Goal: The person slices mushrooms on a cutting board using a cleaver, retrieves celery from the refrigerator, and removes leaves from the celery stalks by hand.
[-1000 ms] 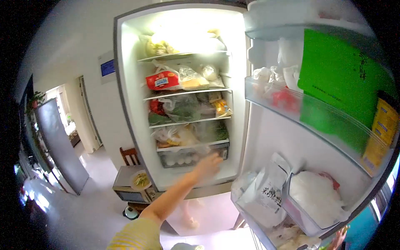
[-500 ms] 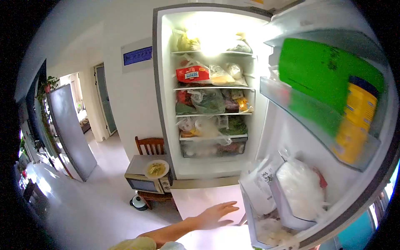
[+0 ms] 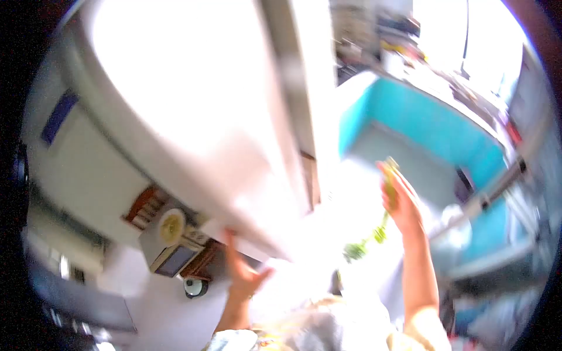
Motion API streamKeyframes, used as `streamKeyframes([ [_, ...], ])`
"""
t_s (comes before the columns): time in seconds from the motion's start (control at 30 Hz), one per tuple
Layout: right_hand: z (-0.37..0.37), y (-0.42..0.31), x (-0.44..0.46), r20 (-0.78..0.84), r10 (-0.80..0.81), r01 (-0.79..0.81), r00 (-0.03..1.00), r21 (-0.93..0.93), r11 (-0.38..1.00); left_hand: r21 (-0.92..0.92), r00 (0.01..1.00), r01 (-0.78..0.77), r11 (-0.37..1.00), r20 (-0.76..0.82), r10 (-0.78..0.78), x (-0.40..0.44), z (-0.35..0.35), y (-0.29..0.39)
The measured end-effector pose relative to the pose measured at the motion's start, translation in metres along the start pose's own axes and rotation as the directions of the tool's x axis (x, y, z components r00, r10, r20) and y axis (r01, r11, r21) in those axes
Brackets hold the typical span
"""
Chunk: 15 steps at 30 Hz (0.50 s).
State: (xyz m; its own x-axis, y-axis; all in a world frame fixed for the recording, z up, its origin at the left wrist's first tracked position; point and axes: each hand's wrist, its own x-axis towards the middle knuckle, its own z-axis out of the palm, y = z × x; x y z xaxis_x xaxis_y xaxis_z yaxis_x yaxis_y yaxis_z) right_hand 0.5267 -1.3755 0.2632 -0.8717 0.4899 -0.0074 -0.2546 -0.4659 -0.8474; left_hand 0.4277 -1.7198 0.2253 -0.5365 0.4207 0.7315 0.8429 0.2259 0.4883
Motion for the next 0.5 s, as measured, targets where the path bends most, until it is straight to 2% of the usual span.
streamKeyframes([
  [0.03,0.005,0.000,0.001,0.103,-0.071,0.060,0.992,0.111,0.992,-0.112,0.974,0.213,0.971,-0.053,-0.219,0.000,-0.008,-0.002],
  [0.07,0.005,-0.002,0.001,0.171,-0.094,0.064,0.981,0.178,0.982,-0.115,0.941,0.276,0.954,-0.167,-0.293,0.000,-0.012,-0.014],
  [0.1,0.003,0.000,0.000,0.174,-0.110,0.075,0.979,0.200,0.977,-0.049,0.916,0.352,0.935,-0.187,-0.355,0.008,-0.026,-0.014],
  [0.13,0.002,-0.002,0.004,0.202,-0.134,0.088,0.970,0.221,0.971,-0.171,0.927,0.265,0.949,-0.227,-0.300,0.010,-0.038,-0.034],
  [0.2,-0.009,0.001,0.019,0.169,-0.152,0.093,0.974,0.312,0.945,-0.068,0.922,0.279,0.958,-0.259,-0.287,0.007,-0.070,-0.082],
  [0.27,-0.020,0.002,0.036,0.124,-0.149,0.085,0.981,0.418,0.904,0.071,0.871,0.408,0.910,-0.328,-0.365,0.010,-0.100,-0.108],
  [0.33,-0.038,-0.001,0.054,0.126,-0.183,0.096,0.975,0.503,0.859,0.095,0.840,0.433,0.896,-0.402,-0.363,0.026,-0.114,-0.115],
  [0.4,-0.067,-0.006,0.075,0.169,-0.215,0.075,0.962,0.593,0.802,0.102,0.731,0.465,0.879,-0.605,-0.317,0.039,-0.104,-0.115],
  [0.43,-0.079,-0.009,0.085,0.187,-0.231,0.062,0.955,0.635,0.770,0.029,0.529,0.513,0.858,-0.798,-0.290,0.047,-0.092,-0.117],
  [0.47,-0.089,-0.014,0.096,0.189,-0.231,0.060,0.954,0.637,0.769,0.188,0.504,0.548,0.815,-0.852,-0.143,0.052,-0.080,-0.113],
  [0.5,-0.099,-0.021,0.106,0.192,-0.233,0.058,0.953,0.639,0.767,0.191,0.577,0.454,0.871,-0.807,-0.124,0.064,-0.055,-0.105],
])
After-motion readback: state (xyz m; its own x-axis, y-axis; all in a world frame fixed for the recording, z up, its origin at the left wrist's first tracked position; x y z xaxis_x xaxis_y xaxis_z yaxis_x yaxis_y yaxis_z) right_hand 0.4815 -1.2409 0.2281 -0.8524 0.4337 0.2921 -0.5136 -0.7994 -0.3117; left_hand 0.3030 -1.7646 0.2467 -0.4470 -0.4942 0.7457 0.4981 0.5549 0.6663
